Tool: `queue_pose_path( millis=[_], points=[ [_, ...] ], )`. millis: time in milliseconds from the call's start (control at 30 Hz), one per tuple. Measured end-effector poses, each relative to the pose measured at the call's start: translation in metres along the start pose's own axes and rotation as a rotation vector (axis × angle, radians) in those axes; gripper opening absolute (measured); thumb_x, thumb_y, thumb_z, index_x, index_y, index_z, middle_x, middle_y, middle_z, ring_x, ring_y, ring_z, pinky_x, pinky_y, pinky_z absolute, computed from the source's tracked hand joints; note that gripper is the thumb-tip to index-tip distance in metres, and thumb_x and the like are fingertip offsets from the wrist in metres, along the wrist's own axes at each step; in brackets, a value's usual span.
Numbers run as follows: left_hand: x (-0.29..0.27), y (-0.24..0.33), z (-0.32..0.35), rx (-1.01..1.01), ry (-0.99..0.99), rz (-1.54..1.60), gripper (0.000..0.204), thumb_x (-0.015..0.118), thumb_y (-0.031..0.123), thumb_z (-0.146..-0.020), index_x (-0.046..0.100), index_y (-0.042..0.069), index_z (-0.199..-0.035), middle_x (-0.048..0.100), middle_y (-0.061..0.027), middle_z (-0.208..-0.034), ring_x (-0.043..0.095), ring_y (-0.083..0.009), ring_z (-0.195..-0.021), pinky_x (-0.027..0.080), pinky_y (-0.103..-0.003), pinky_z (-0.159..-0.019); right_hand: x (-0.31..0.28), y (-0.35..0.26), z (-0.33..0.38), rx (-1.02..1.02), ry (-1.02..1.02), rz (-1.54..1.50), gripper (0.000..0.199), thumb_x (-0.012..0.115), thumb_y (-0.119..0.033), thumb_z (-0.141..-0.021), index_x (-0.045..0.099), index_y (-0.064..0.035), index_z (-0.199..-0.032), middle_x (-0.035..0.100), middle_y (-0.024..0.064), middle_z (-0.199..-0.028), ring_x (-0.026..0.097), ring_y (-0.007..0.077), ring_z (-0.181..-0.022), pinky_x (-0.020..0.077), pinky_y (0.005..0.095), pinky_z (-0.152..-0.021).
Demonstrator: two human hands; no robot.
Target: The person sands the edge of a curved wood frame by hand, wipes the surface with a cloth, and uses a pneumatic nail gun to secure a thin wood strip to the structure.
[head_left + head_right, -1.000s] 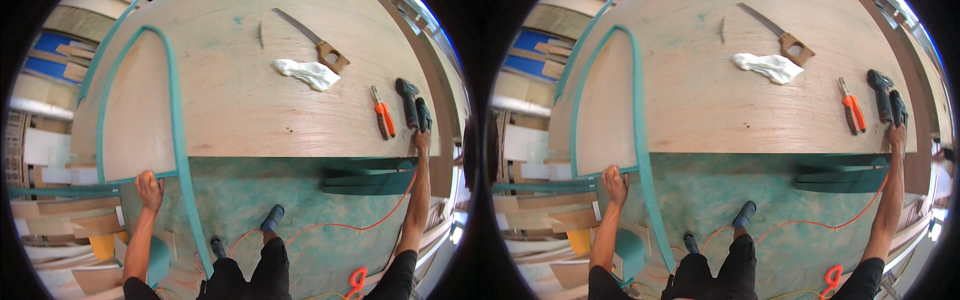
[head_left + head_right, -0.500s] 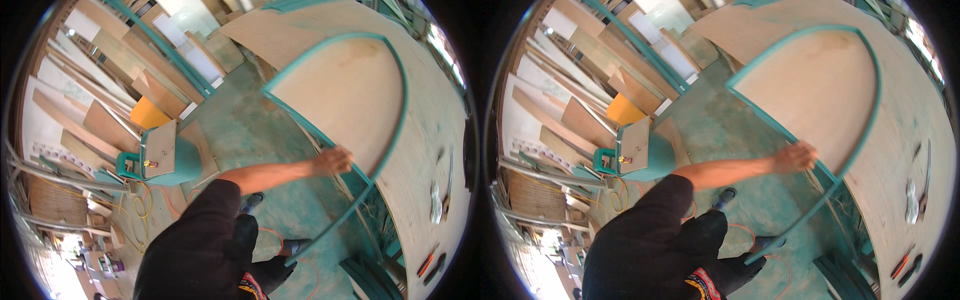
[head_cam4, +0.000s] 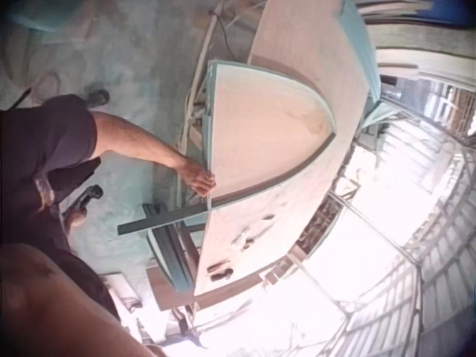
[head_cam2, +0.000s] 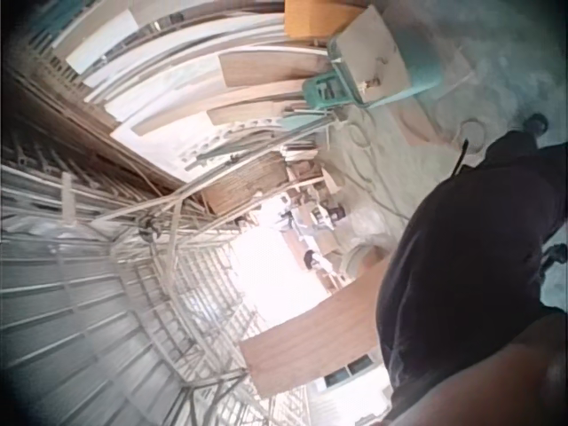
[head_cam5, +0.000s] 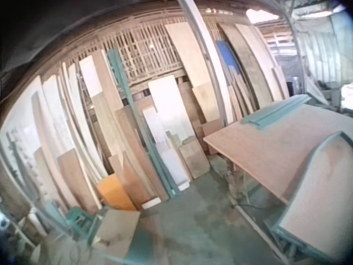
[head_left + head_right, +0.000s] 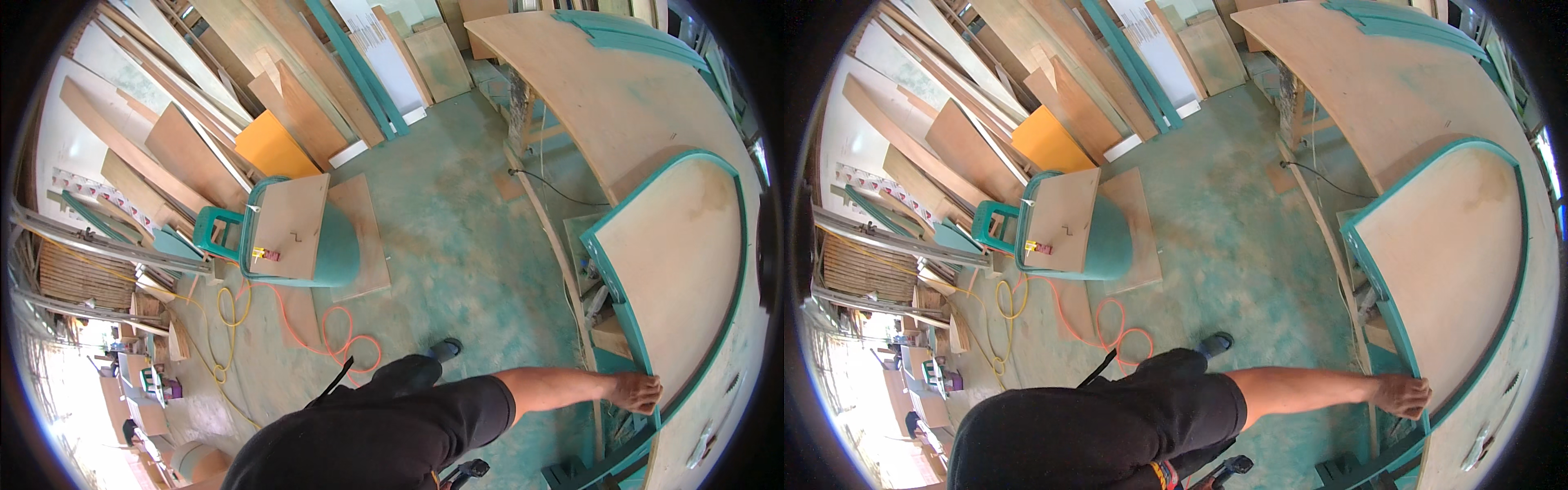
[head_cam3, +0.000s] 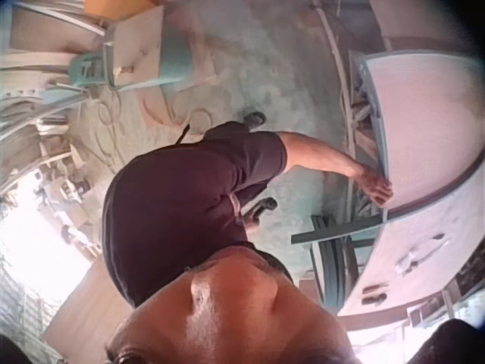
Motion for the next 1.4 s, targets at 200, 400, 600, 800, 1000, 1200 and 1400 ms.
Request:
queue_pose_path(
  millis=[200, 400, 600, 800, 1000, 1200, 1400],
  points=[
    [0.031, 0.011, 0.015, -0.022, -0.011, 0.084, 0.023, 0.056, 0.022, -0.093, 0.053, 0.003, -0.105, 0.062, -0.0177, -0.105, 0.059, -0.0349, -0.107, 0.043, -0.056, -0.095, 0.026, 0.054, -0.002, 0.056, 0.054, 0.219, 0.038, 0.077, -0.036, -0.087, 0.075, -0.0038, -0.106, 0.072, 0.0303, -0.092, 0.065, 0.0478, -0.06, 0.0581, 0.0503, -0.048],
    [0.037, 0.023, 0.011, 0.005, 0.049, 0.258, 0.016, 0.055, 0.02, -0.093, 0.054, 0.007, -0.101, 0.061, -0.0159, -0.101, 0.058, -0.0315, -0.101, 0.042, -0.051, -0.087, 0.055, 0.03, -0.075, 0.107, 0.17, 0.084, 0.036, 0.069, -0.029, -0.091, 0.074, 0.003, -0.107, 0.074, 0.0246, -0.097, 0.073, 0.0411, -0.087, 0.0561, 0.0522, -0.075],
    [0.033, 0.004, 0.002, -0.039, 0.227, 0.227, 0.01, 0.059, 0.021, -0.091, 0.058, 0.011, -0.091, 0.061, -0.009, -0.093, 0.059, -0.0268, -0.096, 0.045, -0.045, -0.087, 0.114, 0.045, -0.234, -0.036, 0.155, 0.174, 0.036, 0.069, -0.035, -0.091, 0.07, 0.0006, -0.101, 0.072, 0.023, -0.091, 0.071, 0.0376, -0.082, 0.0547, 0.0503, -0.071],
    [0.033, -0.001, 0.01, -0.055, 0.295, 0.234, 0.013, 0.064, 0.017, -0.088, 0.063, 0.006, -0.095, 0.066, -0.0132, -0.097, 0.064, -0.0317, -0.103, 0.05, -0.048, -0.098, 0.122, 0.066, -0.365, -0.242, 0.147, 0.363, 0.038, 0.074, -0.038, -0.077, 0.072, -0.004, -0.094, 0.072, 0.0219, -0.092, 0.068, 0.0454, -0.09, 0.054, 0.0542, -0.08],
    [0.025, -0.022, 0.001, 0.16, 0.205, 0.08, 0.027, 0.069, 0.007, -0.081, 0.061, 0.002, -0.107, 0.069, -0.0175, -0.101, 0.069, -0.0332, -0.097, 0.055, -0.044, -0.087, 0.113, 0.081, -0.452, -0.359, 0.016, 0.462, 0.039, 0.073, -0.042, -0.075, 0.077, -0.0085, -0.096, 0.074, 0.0198, -0.093, 0.07, 0.0416, -0.091, 0.0561, 0.0511, -0.081],
    [0.008, -0.015, 0.015, 0.272, 0.037, 0.156, 0.043, 0.072, 0.008, -0.076, 0.058, -0.005, -0.114, 0.065, -0.0242, -0.106, 0.064, -0.0386, -0.106, 0.048, -0.048, -0.098, 0.136, 0.14, -0.469, -0.165, 0.181, 0.291, 0.04, 0.076, -0.043, -0.074, 0.078, -0.0094, -0.096, 0.075, 0.0192, -0.097, 0.071, 0.0402, -0.093, 0.0572, 0.0498, -0.082],
    [0.0, -0.018, 0.013, 0.338, 0.066, 0.174, 0.04, 0.073, 0.006, -0.075, 0.054, -0.005, -0.108, 0.063, -0.0259, -0.102, 0.062, -0.0444, -0.103, 0.048, -0.05, -0.092, 0.149, 0.218, -0.455, 0.126, 0.312, 0.07, 0.041, 0.076, -0.042, -0.078, 0.079, -0.0093, -0.102, 0.074, 0.0212, -0.101, 0.071, 0.0413, -0.098, 0.0564, 0.0499, -0.084]
  ],
)
Point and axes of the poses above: each hand's wrist, its own z-axis away from the middle knuckle, its own x-axis out of the palm, y = z × x, the point moved 1 cm from there along -z, towards the middle knuckle
